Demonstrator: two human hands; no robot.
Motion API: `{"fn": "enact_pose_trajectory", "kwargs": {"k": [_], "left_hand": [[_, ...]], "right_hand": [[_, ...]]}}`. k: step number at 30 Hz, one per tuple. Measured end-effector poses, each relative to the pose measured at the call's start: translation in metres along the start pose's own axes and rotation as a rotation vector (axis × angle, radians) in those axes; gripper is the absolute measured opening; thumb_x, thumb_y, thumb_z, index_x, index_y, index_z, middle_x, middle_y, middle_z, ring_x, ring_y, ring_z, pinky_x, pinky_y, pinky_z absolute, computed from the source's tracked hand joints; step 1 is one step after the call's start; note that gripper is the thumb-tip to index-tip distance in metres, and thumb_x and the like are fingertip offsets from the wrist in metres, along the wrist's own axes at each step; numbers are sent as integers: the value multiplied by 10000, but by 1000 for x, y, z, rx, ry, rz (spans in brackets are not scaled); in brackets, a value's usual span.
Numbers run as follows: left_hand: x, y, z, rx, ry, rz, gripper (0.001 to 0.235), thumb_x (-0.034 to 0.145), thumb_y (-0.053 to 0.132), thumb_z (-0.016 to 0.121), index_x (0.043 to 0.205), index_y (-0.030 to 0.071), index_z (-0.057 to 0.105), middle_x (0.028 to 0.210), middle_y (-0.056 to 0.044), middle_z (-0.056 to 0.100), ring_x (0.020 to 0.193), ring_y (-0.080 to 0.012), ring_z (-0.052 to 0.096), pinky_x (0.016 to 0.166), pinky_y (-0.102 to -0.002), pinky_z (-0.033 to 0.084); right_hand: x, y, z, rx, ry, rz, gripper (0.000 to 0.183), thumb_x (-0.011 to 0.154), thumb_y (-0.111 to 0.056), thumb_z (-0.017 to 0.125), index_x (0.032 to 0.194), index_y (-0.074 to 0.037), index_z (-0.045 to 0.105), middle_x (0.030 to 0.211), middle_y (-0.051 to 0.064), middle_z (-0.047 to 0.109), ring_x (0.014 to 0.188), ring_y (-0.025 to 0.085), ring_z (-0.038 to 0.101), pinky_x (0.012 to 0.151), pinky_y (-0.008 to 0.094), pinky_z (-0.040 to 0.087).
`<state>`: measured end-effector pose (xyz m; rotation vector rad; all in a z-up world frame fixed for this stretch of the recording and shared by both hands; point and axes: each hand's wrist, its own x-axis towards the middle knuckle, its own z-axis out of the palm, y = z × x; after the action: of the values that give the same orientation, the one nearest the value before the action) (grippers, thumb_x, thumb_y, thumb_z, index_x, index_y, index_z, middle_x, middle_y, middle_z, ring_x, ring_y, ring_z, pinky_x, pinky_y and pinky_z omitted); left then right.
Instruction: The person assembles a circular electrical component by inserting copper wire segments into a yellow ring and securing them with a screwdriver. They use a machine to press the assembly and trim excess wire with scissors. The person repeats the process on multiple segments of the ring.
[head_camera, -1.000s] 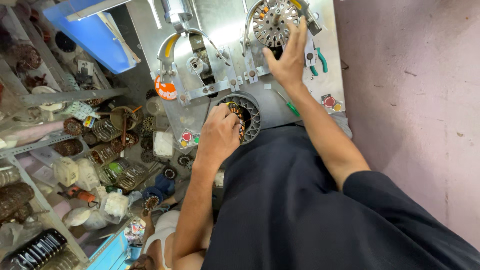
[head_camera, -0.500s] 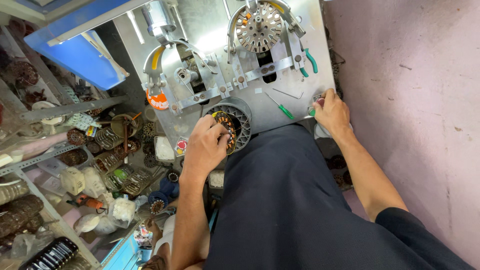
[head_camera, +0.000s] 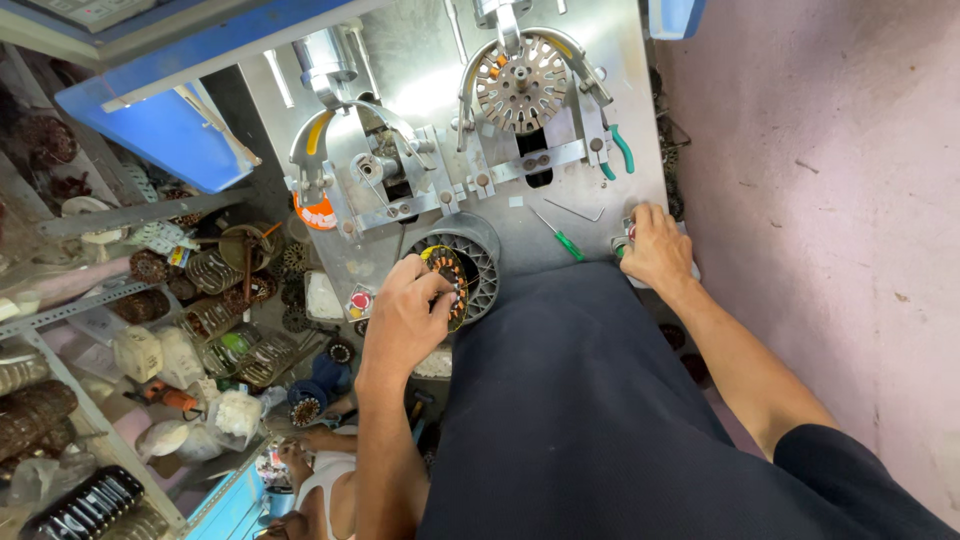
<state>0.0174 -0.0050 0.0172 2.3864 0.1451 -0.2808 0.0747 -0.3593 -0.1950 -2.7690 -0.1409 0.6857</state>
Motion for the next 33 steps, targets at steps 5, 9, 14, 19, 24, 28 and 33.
{"fn": "enact_pose_trajectory", "kwargs": {"k": [5,9,14,19,24,28,33], "left_hand": [[3,-6,0,16,-4,24,84,777,63,766,786,23,693,856,-132,581,866,-337,610,761,-443,489],[2,-6,0,17,-29,4,92,776,69,768,782,22,688,851,-131,578,876,-334,613,773,-445,492],[5,-5,-2,30,-36,22,86,778,66,769,785,25,693,848,-125,579,888,-328,610,786,-441,491],[4,-2,-5,33,-55,19,82,779,65,770,809,26,704,853,-120,579,885,-318,610,791,-434,493],[5,-1,-7,49,-59,48,86,789,72,767,830,23,710,874,-120,586,893,-319,611,794,-434,494],[3,-4,-7,77,-63,68,76,805,68,749,838,19,701,895,-120,592,913,-326,617,803,-443,496],[-2,-12,-7,93,-87,72,120,833,75,738,905,1,676,946,-132,590,937,-343,607,796,-458,495]], "right_hand": [[11,6,-12,31,-167,27,522,768,-221,793,1209,-95,546,1252,119,625,1146,352,623,887,507,520],[16,5,-22,8,-254,52,536,791,-289,816,1220,-97,559,1233,116,649,1131,338,643,903,485,528],[17,0,-28,-23,-291,32,541,804,-302,814,1245,-94,580,1234,118,651,1149,331,636,927,476,523],[10,-18,-51,-102,-251,-63,455,809,-292,814,1174,-77,648,1208,155,622,1147,362,598,927,479,508],[-17,-89,-96,381,-37,-344,285,878,-184,767,1122,-62,689,1078,95,671,872,253,690,769,385,564],[-55,-156,-132,791,-174,-835,287,882,-67,757,1151,-63,657,1154,101,685,840,209,738,690,284,604],[-63,-224,-126,641,-236,-831,480,834,-55,738,1264,-1,531,1247,219,620,925,377,693,739,416,571]]}}
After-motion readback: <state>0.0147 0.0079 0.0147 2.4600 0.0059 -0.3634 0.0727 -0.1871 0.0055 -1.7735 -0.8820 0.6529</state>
